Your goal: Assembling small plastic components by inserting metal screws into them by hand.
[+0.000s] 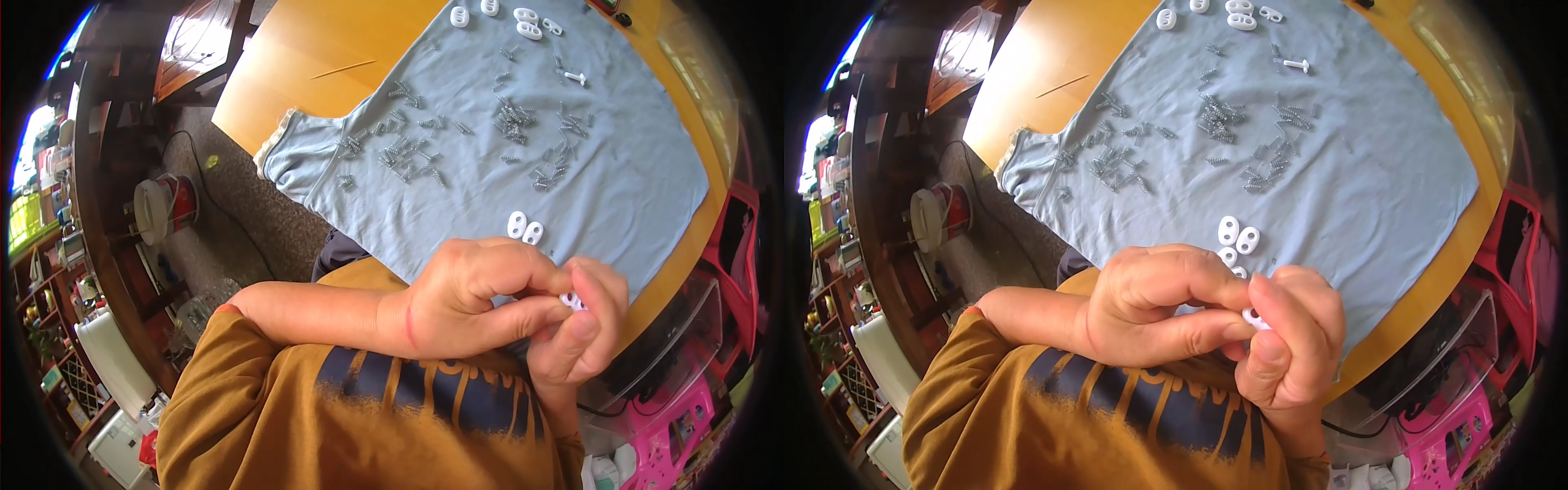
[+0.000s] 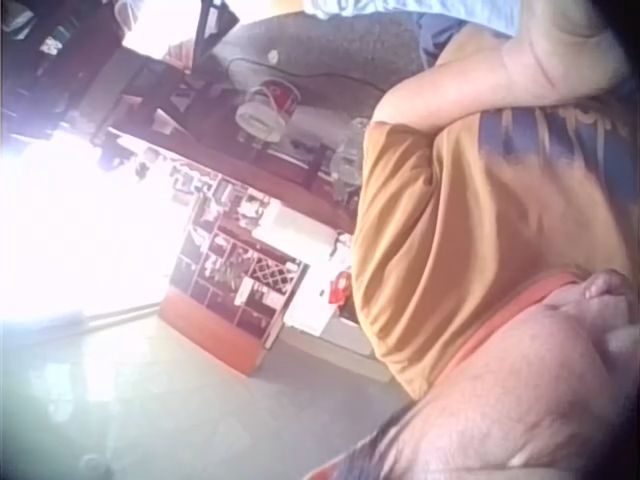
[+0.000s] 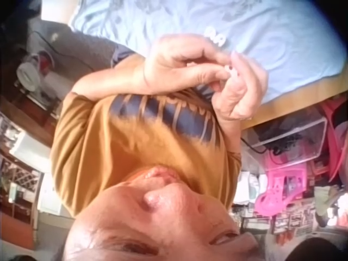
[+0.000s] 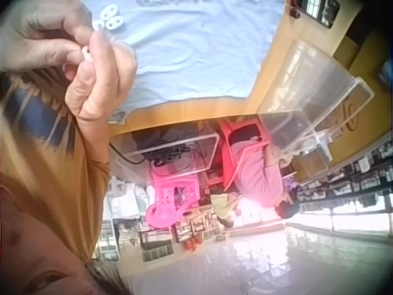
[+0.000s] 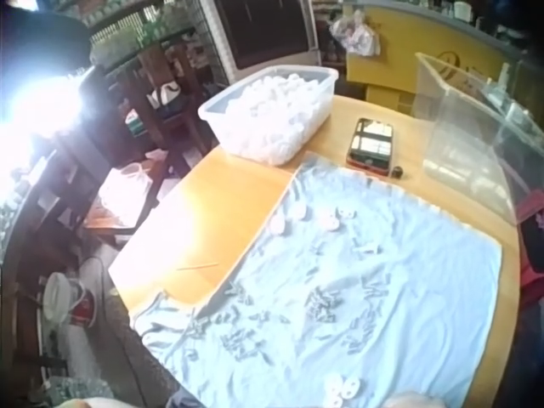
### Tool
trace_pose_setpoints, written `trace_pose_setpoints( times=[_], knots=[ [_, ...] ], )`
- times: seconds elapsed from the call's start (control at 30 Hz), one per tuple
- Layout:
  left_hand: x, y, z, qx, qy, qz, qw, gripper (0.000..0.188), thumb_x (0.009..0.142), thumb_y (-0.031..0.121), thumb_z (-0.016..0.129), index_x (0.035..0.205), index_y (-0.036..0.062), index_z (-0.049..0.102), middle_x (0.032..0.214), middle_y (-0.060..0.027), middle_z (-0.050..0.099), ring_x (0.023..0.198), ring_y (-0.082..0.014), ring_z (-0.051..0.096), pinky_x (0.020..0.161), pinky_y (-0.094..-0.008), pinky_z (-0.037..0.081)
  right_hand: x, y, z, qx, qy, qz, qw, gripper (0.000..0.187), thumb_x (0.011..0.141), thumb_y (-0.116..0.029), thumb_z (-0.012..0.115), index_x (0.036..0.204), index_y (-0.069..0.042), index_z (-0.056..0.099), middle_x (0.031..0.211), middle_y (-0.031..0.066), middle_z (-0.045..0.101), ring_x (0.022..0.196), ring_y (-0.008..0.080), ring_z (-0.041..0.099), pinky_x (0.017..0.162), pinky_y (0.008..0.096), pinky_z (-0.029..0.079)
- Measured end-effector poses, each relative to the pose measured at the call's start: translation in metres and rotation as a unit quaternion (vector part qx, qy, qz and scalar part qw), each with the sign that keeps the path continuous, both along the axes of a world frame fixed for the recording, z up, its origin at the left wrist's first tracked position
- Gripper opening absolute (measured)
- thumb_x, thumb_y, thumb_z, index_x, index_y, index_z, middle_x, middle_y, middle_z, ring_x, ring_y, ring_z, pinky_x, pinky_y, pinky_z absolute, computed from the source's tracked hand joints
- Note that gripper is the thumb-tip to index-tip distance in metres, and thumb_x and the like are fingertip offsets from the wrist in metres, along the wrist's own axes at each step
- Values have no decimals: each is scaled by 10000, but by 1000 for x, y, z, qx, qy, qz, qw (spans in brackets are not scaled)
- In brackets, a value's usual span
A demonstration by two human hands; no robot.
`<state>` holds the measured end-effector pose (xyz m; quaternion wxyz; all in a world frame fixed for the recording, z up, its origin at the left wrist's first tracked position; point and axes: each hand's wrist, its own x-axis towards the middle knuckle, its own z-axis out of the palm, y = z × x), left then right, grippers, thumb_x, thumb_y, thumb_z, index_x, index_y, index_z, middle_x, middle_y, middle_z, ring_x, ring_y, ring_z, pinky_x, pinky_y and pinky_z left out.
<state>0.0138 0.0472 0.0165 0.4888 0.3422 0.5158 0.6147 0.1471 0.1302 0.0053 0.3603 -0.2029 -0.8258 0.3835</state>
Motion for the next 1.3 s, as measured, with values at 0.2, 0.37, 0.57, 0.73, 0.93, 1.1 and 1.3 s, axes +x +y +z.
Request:
trace_pose_setpoints(
  times=[0.2,0.37,0.57,0.73,0.93,1.1,1.3],
  knots=[
    [-3,2,-4,37,32,2,999,158,777,57,685,924,18,643,766,-83,644,685,-186,634,594,-274,496,0,2,1,-12,2,11,1000,399,972,-264,337,1071,63,542,926,181,570,780,258,542,666,352,449],
    [-5,1,-1,44,25,0,999,217,775,52,693,984,16,645,801,-95,644,687,-165,636,595,-260,496,1,2,6,-32,6,28,999,407,974,-269,345,1120,65,526,973,190,566,813,264,543,690,359,454],
    [-6,1,2,42,-74,-50,995,246,862,-24,576,1104,-61,549,905,-116,642,794,-140,634,697,-262,517,5,1,3,-12,24,12,1000,355,947,-219,425,1143,62,519,987,174,561,831,255,534,718,347,452],
    [-11,2,6,-48,-274,-74,958,233,893,-25,528,1126,-35,525,1005,-103,613,839,-138,619,746,-264,519,0,-1,3,-76,2,-20,997,342,923,-207,485,1142,52,530,940,123,540,800,194,508,696,305,431],
    [-54,29,23,-92,-201,34,975,225,851,-50,557,1075,-28,552,906,-124,626,701,-167,626,624,-271,530,-1,1,3,-142,-3,-7,990,339,915,-206,503,1127,55,545,890,113,545,742,169,500,661,284,408],
    [-138,87,51,80,34,114,990,305,843,92,586,1089,-81,531,877,-118,634,694,-166,611,655,-273,498,-9,5,5,-145,-20,8,989,208,829,-37,599,1024,26,629,794,99,603,639,190,555,570,276,445],
    [-226,165,67,33,246,225,942,569,812,112,614,1331,0,409,1209,-172,537,904,-191,581,781,-287,460,-11,8,6,-148,-17,15,989,208,807,2,608,1012,13,642,788,88,611,629,188,561,555,274,442]
  ],
)
